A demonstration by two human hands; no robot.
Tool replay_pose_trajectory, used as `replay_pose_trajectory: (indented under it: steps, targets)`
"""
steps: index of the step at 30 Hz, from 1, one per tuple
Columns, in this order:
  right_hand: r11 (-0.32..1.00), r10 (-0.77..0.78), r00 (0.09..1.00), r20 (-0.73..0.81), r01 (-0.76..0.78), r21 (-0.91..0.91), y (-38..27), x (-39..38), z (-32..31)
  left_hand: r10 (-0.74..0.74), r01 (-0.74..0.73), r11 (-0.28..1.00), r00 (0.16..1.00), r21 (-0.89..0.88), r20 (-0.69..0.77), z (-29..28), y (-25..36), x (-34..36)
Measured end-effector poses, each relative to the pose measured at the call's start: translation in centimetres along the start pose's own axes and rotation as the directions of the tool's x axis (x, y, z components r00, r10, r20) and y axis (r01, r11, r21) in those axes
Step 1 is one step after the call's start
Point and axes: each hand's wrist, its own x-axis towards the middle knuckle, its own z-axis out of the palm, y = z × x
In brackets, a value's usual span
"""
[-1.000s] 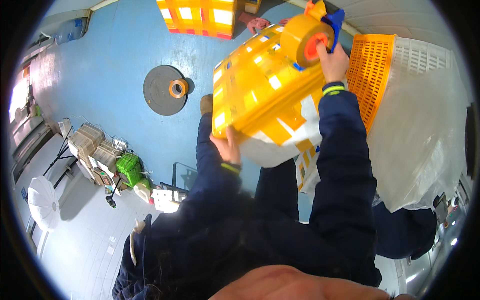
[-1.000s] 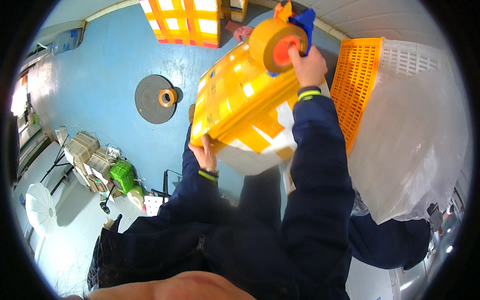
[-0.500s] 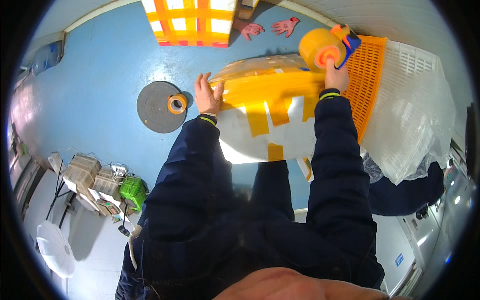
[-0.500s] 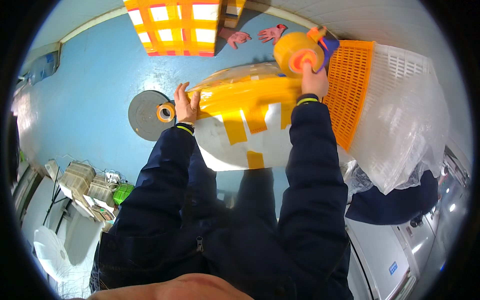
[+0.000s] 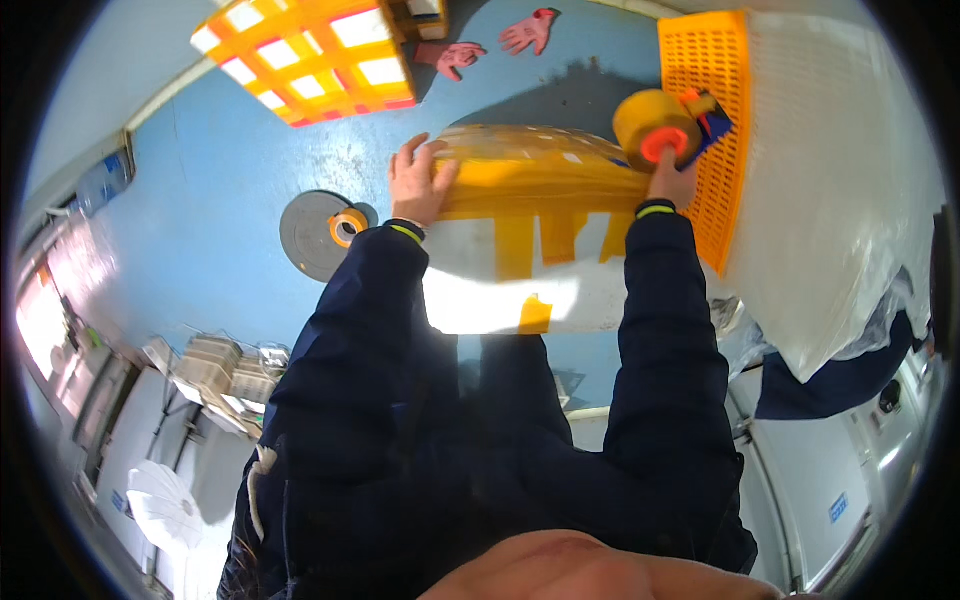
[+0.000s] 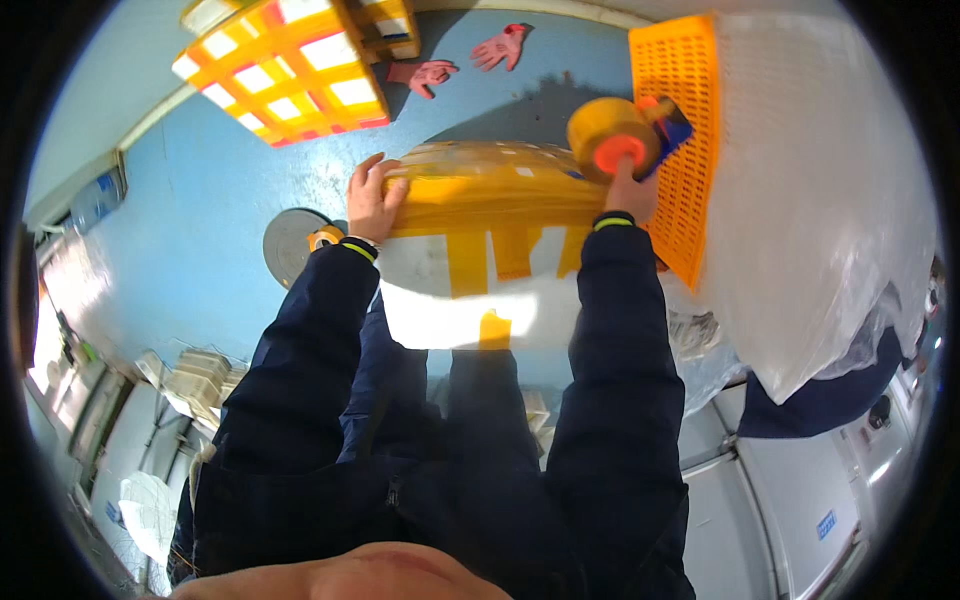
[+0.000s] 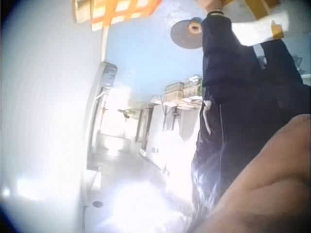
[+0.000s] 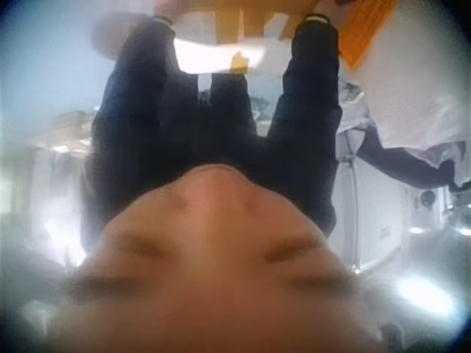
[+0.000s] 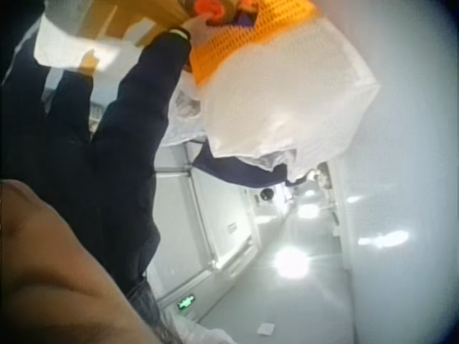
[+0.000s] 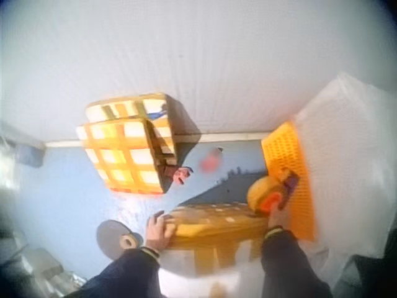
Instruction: The person tapes a yellow padded envelope using a handheld tape dispenser. They apply tape across the flap and sides, rotate the package to seal multiple edges, and press the tape down to secure it.
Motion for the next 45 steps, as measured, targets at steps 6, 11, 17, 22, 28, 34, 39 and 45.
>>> replay_pose_trajectory:
  steps: [6, 11, 17, 22, 28, 34, 39, 45]
  targets:
    - [0.973, 0.043, 0.999, 0.026, -0.047, 0.227, -0.6, -0.1, 0.2, -0.072, 0.068, 0.997, 0.994, 0.047, 0.082, -0.1, -0.2, 0.2]
    - [0.890, -0.061, 0.997, -0.056, 0.080, 0.450, 0.2, -4.2, -4.8, -0.141, 0.093, 0.974, 0.963, 0.207, 0.228, -1.7, 0.8, -0.6]
    - [0.894, 0.030, 0.998, -0.060, 0.000, 0.448, 0.8, -15.8, -12.0, 0.272, -0.103, 0.914, 0.873, -0.392, 0.404, -1.3, 9.7, -2.3]
    - [0.721, 0.425, 0.889, 0.170, -0.446, 0.530, 0.1, -24.9, -14.3, 0.204, 0.301, 0.800, 0.676, -0.518, 0.708, 0.6, 18.5, -8.7]
    - [-0.100, -0.043, 0.732, 0.680, -0.680, 0.726, 6.2, -27.5, -16.7, 0.283, 0.352, 0.840, 0.365, -0.413, 0.887, -0.3, 17.8, -7.7]
    - [-0.225, -0.255, 0.598, 0.759, -0.801, 0.555, 8.8, -28.1, -18.5, 0.338, 0.236, 0.899, 0.161, -0.369, 0.927, -0.5, 21.2, -6.1]
    - [0.072, -0.120, 0.653, 0.748, -0.746, 0.662, 10.0, -27.9, -21.9, 0.217, 0.322, 0.921, 0.042, -0.219, 0.975, -1.0, 25.5, -4.1]
    - [0.335, -0.108, 0.680, 0.726, -0.662, 0.670, 9.9, -27.9, -23.9, 0.121, 0.263, 0.957, 0.008, -0.119, 0.993, 1.5, 26.3, -6.9]
